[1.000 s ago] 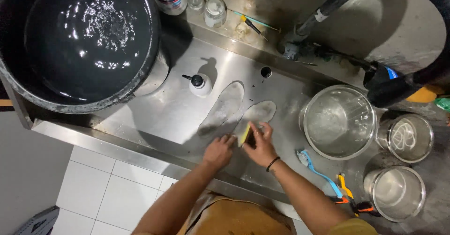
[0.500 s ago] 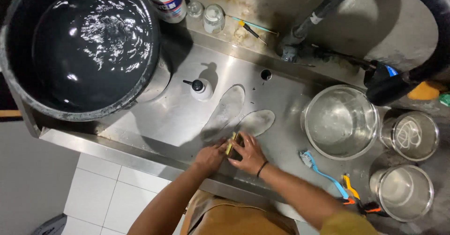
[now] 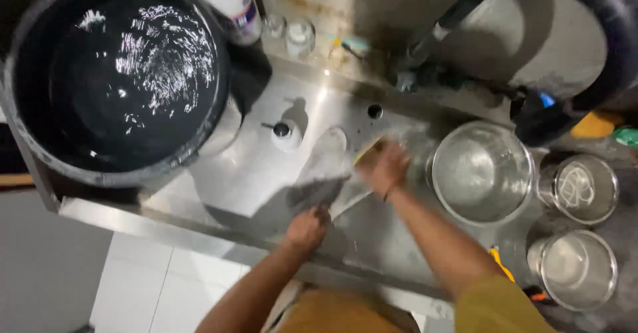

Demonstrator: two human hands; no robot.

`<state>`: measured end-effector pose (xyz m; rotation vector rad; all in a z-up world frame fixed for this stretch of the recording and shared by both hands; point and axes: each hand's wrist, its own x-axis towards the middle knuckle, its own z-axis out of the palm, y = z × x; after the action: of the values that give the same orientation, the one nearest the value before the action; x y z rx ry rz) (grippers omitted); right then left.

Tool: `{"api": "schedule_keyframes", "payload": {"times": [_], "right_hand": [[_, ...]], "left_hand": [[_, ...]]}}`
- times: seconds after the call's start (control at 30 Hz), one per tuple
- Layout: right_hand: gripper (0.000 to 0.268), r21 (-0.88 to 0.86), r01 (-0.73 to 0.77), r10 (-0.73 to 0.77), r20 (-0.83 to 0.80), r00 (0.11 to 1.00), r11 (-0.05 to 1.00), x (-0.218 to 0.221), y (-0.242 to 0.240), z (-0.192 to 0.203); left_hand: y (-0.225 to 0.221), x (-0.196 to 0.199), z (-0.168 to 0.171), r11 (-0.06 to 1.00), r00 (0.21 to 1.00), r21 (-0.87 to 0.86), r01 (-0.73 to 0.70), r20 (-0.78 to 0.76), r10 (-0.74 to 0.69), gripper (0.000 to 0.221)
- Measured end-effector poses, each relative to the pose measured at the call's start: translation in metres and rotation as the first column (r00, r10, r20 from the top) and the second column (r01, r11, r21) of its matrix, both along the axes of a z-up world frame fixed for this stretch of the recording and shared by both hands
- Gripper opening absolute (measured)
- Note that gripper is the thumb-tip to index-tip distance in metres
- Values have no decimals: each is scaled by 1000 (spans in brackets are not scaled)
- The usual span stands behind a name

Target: Cleaning shoe insoles by scrubbing them with soap and water in a sink.

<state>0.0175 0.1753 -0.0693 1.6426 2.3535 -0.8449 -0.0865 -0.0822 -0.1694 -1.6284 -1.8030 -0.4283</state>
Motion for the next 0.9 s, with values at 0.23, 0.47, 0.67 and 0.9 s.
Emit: {"api": "schedule_keyframes", "payload": {"times": [0.23, 0.47, 0.67, 0.9], "right_hand": [[60, 258, -214, 182, 143, 973, 942, 27, 13, -101], [44, -44, -112, 115, 76, 990, 993, -7, 26, -15], [65, -170, -224, 207, -109, 972, 960, -10, -57, 23], [46, 405, -512, 628, -239, 741, 758, 38, -112, -11]], "left_hand": [[15, -29, 100, 427, 911, -810, 403, 401, -99, 22], [28, -24, 98, 198, 921, -905, 376, 389, 30, 25], [20, -22, 72, 158, 939, -927, 339, 344, 0, 24], [0, 32, 10, 346, 605, -875, 338, 484, 632, 37]]}}
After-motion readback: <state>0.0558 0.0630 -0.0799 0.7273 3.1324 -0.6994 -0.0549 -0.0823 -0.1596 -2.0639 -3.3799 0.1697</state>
